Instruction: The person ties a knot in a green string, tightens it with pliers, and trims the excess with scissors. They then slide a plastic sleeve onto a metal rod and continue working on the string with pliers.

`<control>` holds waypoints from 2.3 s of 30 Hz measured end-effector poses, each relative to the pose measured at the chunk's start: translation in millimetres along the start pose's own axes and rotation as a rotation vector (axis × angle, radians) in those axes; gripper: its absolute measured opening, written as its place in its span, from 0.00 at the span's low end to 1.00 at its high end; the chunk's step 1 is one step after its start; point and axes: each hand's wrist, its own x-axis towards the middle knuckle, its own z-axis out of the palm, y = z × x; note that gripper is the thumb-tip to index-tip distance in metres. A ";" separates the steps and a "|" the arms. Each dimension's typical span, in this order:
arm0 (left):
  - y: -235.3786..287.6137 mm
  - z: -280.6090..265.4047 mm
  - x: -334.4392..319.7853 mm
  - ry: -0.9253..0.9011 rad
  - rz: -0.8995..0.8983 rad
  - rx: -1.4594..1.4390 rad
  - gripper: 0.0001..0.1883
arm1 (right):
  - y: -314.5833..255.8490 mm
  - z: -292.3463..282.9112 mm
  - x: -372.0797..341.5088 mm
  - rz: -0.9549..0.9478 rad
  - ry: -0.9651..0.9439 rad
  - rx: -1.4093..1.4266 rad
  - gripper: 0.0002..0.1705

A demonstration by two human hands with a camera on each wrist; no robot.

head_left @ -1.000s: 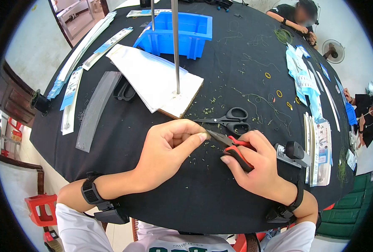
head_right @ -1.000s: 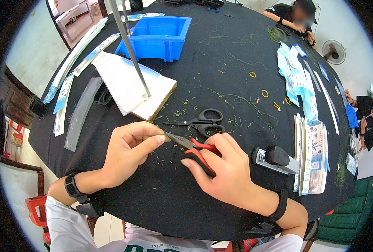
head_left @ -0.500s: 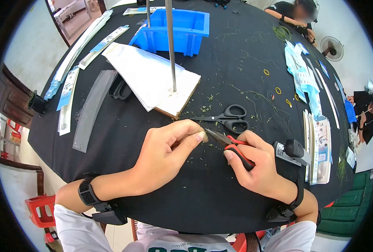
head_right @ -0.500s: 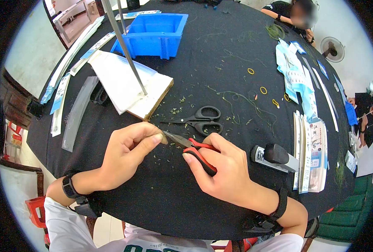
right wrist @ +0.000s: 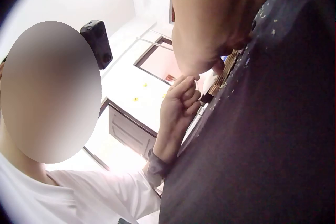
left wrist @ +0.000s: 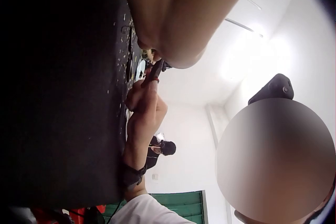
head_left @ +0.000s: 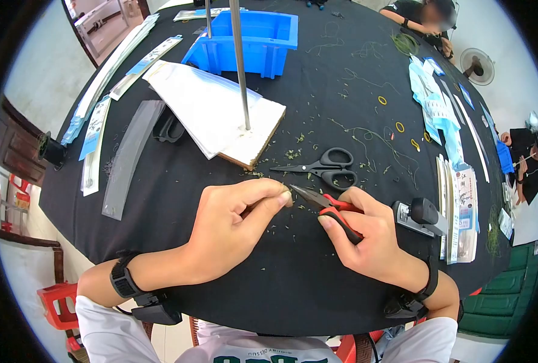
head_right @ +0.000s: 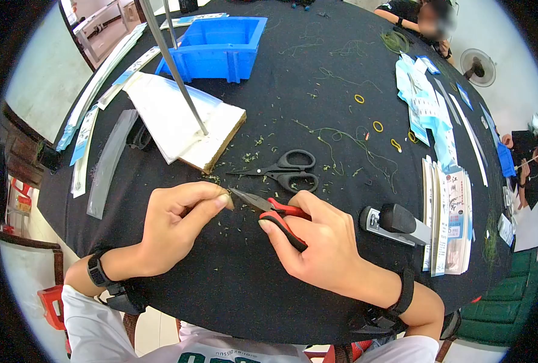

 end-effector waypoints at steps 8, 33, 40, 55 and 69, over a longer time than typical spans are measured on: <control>-0.3 0.6 -1.6 0.022 0.084 0.057 0.04 | -0.8 1.2 -1.0 0.032 -0.010 -0.001 0.10; -9.2 -1.5 7.5 0.067 -0.020 -0.098 0.06 | -1.2 0.9 -0.8 0.077 0.033 0.079 0.08; -5.7 -6.6 10.8 0.044 -0.058 -0.200 0.06 | -3.1 -3.8 -0.2 -0.097 -0.131 -0.002 0.08; -0.5 -2.3 4.0 -0.289 0.281 -0.025 0.04 | -11.3 -1.9 -0.6 0.035 -0.081 0.453 0.06; -0.5 -1.1 3.0 -0.302 0.189 -0.051 0.05 | -5.9 1.9 -1.2 -0.184 0.065 0.262 0.10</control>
